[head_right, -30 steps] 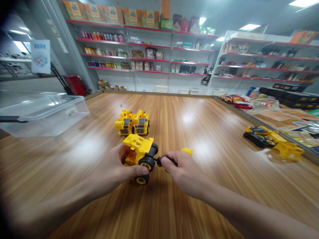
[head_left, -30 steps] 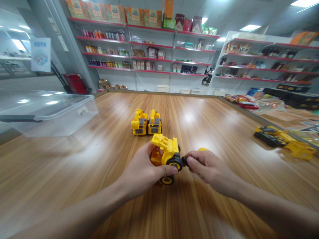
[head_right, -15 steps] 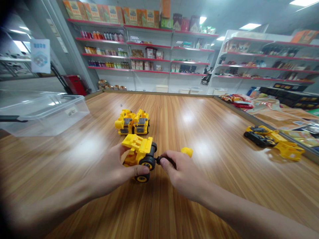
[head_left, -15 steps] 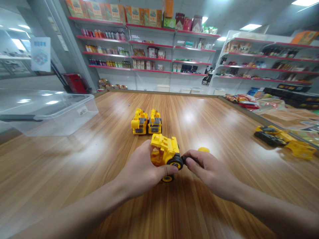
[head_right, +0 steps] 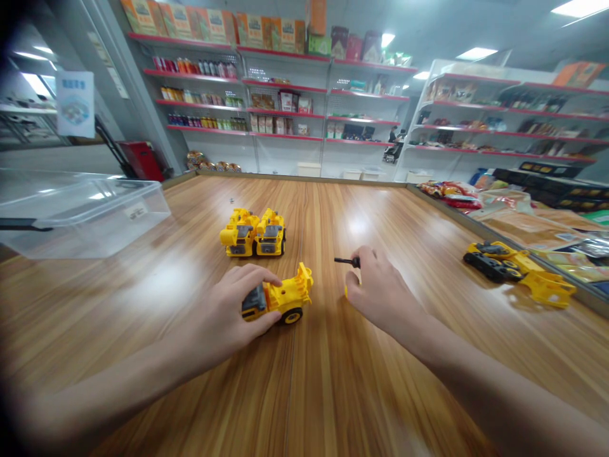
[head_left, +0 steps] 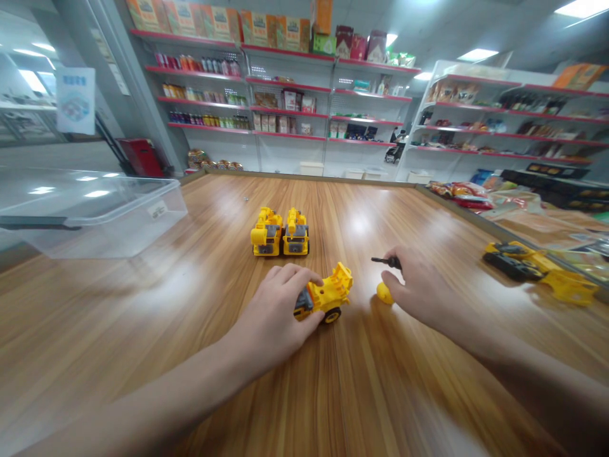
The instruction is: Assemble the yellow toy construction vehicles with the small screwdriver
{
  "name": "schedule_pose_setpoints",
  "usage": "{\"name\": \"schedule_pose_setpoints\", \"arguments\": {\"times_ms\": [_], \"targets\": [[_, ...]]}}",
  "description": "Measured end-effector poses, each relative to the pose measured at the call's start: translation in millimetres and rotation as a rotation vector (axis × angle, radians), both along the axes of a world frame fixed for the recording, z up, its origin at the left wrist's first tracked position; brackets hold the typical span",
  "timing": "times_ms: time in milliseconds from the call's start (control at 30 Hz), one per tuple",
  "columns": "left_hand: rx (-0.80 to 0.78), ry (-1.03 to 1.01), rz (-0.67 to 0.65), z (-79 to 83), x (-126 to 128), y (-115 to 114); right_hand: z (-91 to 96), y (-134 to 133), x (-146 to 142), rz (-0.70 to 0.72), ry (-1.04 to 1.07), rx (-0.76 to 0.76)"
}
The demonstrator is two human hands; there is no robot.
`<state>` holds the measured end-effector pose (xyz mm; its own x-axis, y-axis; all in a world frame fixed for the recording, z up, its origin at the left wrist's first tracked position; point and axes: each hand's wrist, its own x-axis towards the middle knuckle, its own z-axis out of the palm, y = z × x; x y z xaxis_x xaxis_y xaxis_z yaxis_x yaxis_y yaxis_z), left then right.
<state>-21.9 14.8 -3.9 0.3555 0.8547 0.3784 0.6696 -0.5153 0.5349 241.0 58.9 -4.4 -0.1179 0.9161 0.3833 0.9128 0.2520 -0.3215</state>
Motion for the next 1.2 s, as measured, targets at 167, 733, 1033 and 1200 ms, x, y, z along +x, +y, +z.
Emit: {"name": "schedule_pose_setpoints", "arguments": {"times_ms": [167, 733, 1033, 1200], "targets": [[-0.07, -0.05, 0.038, 3.0, 0, -3, -7.6, 0, 7, -0.041, -0.177, -0.206], [-0.392, -0.182, -0.186, 14.5, 6, -13, -5.4, -17, -19, 0.213, 0.035, -0.237], [-0.477, -0.302, -0.12, 7.8, 11, -13, 12.2, -37, -33, 0.33, 0.533, -0.151], [-0.572, -0.385, -0.158, 4.3, 13, -14, 13.0, -45, -35, 0.541, 0.613, -0.295]]}}
